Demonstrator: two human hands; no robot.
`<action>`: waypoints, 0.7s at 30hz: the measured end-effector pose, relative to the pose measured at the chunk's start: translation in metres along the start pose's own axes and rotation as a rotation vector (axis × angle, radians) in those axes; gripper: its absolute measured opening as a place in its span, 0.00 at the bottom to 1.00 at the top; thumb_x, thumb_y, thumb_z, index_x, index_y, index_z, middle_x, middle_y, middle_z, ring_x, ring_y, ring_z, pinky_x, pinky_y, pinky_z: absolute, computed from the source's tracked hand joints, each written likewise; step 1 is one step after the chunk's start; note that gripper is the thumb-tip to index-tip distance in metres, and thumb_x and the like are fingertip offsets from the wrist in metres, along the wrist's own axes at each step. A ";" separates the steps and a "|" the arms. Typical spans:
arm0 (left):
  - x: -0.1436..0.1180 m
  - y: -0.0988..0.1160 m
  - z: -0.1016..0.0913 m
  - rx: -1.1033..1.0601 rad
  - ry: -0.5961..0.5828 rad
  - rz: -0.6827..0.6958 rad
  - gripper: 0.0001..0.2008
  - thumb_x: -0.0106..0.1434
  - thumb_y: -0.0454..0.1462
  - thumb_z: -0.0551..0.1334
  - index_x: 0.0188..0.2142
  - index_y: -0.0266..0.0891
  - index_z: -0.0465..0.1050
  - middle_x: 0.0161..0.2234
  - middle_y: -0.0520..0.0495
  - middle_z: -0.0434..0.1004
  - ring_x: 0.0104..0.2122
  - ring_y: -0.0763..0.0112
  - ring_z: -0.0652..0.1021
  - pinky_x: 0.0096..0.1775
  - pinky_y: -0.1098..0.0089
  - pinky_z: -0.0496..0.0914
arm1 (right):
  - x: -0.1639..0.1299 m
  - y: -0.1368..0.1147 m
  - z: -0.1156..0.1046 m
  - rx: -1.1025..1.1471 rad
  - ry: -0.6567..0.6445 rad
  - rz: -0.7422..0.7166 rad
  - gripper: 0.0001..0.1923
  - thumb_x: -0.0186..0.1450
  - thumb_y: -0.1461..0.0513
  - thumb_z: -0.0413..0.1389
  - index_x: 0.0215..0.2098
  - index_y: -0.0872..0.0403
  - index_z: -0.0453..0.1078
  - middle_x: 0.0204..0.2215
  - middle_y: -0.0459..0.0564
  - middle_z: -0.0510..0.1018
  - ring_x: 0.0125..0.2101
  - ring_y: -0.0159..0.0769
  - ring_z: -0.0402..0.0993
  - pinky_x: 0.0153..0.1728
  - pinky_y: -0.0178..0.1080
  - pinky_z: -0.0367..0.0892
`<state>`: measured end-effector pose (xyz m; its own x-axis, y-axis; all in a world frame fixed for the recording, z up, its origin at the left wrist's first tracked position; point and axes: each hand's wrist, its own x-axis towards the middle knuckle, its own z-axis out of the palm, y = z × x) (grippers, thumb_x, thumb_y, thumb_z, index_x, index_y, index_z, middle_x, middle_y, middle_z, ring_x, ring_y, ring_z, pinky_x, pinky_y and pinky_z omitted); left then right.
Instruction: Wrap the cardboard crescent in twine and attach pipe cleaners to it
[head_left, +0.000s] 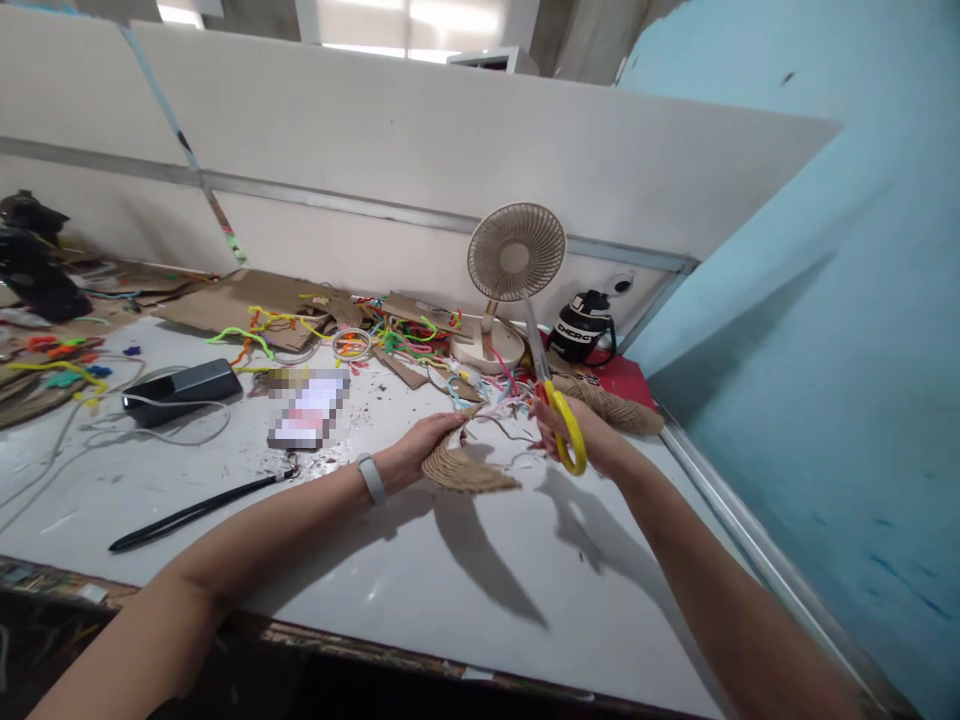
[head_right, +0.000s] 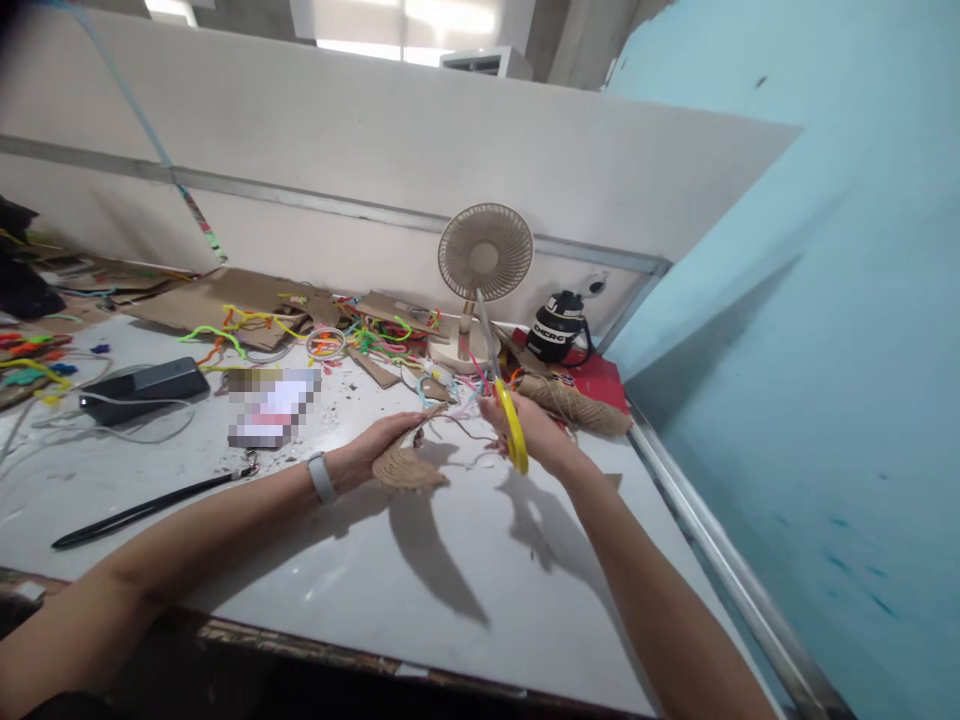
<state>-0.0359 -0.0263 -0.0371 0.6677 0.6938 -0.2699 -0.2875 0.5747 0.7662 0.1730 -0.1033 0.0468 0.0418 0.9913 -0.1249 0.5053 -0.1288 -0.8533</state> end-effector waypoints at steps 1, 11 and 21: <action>0.000 0.002 0.000 -0.024 0.018 -0.031 0.09 0.58 0.38 0.66 0.30 0.33 0.72 0.20 0.51 0.72 0.18 0.74 0.74 0.22 0.75 0.67 | -0.009 0.003 0.002 -0.010 -0.027 -0.004 0.29 0.56 0.37 0.53 0.35 0.52 0.62 0.18 0.40 0.64 0.16 0.30 0.62 0.22 0.38 0.67; 0.000 0.021 0.001 -0.291 0.088 -0.043 0.08 0.66 0.35 0.58 0.33 0.33 0.73 0.23 0.46 0.77 0.22 0.72 0.78 0.27 0.75 0.72 | -0.033 0.017 0.009 -0.733 0.013 -0.032 0.28 0.60 0.40 0.52 0.44 0.53 0.68 0.37 0.56 0.78 0.35 0.46 0.74 0.34 0.40 0.63; -0.006 0.031 0.002 -0.330 0.120 0.108 0.04 0.62 0.34 0.62 0.32 0.35 0.70 0.18 0.52 0.71 0.18 0.75 0.74 0.23 0.77 0.70 | -0.030 0.034 0.033 -0.797 0.012 0.068 0.32 0.59 0.38 0.51 0.49 0.53 0.65 0.39 0.59 0.79 0.37 0.51 0.76 0.31 0.40 0.61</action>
<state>-0.0472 -0.0135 -0.0100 0.5418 0.7930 -0.2786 -0.5713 0.5905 0.5700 0.1598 -0.1380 0.0050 0.1018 0.9827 -0.1547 0.9649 -0.1354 -0.2249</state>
